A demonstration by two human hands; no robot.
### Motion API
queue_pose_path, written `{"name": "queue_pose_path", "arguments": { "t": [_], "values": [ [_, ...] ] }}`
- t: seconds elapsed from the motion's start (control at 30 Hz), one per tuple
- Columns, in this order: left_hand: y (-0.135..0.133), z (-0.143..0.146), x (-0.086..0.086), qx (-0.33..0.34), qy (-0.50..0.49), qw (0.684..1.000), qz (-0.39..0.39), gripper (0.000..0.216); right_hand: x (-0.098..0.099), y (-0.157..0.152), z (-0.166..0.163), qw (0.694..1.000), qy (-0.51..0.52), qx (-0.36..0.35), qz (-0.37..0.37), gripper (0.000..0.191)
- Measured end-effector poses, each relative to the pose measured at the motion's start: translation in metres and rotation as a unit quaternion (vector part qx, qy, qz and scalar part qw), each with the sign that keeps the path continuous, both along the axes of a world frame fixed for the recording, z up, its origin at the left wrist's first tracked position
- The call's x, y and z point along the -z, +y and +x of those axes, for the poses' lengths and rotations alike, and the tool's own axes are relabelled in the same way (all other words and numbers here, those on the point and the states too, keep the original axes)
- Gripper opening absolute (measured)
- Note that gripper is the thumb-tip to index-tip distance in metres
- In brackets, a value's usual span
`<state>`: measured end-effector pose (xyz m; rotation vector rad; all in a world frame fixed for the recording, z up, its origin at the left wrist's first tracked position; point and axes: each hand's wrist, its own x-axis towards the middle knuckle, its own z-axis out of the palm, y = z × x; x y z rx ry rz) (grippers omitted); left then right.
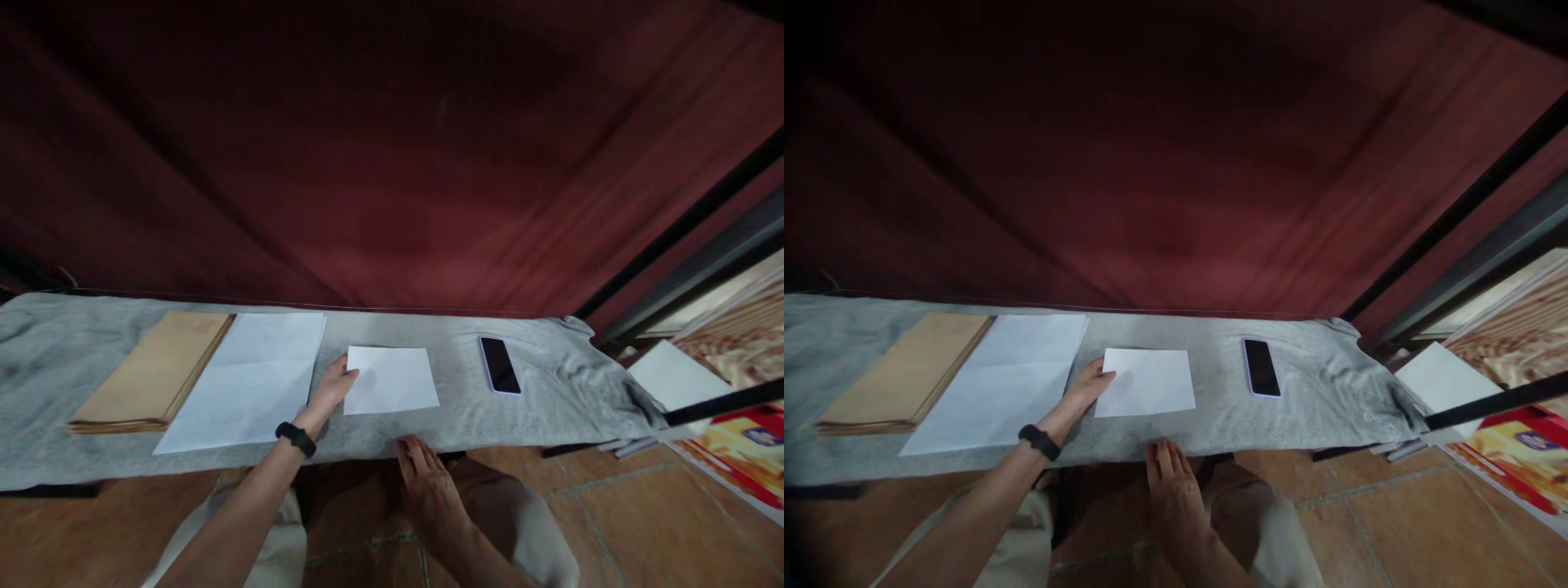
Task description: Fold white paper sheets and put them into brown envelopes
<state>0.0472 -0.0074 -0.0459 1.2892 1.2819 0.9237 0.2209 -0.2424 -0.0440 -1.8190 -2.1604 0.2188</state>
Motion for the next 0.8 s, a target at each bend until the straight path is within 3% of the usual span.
{"name": "queue_pose_path", "arguments": {
  "t": [0.1,0.17,0.27,0.33,0.43,0.53,0.63,0.7,0.8],
  "values": [
    [0.001,0.001,-0.004,-0.006,-0.033,0.999,-0.012,0.036,-0.018,0.012,0.016,0.990,0.118,0.001,-0.079,0.023],
    [0.001,0.001,-0.009,0.001,-0.051,0.998,-0.021,0.038,-0.035,0.035,0.037,0.968,0.237,0.060,-0.057,0.019],
    [-0.002,0.002,-0.018,0.012,-0.089,0.995,-0.042,0.039,-0.047,0.079,0.071,0.927,0.322,0.192,0.022,0.028],
    [-0.004,0.003,-0.025,0.016,-0.116,0.991,-0.062,0.040,-0.044,0.106,0.085,0.897,0.364,0.248,0.042,0.035],
    [-0.006,0.003,-0.035,0.022,-0.142,0.986,-0.088,0.044,-0.026,0.134,0.087,0.828,0.477,0.288,-0.054,0.048],
    [-0.006,-0.001,-0.046,0.055,-0.175,0.975,-0.123,0.050,-0.010,0.144,0.081,0.795,0.524,0.293,-0.087,0.046],
    [-0.004,-0.007,-0.054,0.098,-0.195,0.963,-0.157,0.050,-0.007,0.143,0.080,0.764,0.570,0.286,-0.093,0.041],
    [-0.004,-0.008,-0.058,0.104,-0.204,0.960,-0.163,0.047,-0.013,0.140,0.080,0.714,0.639,0.254,-0.132,0.039],
    [-0.005,-0.004,-0.060,0.097,-0.225,0.957,-0.158,0.042,-0.027,0.135,0.073,0.614,0.731,0.183,-0.234,0.044]
  ]
}}
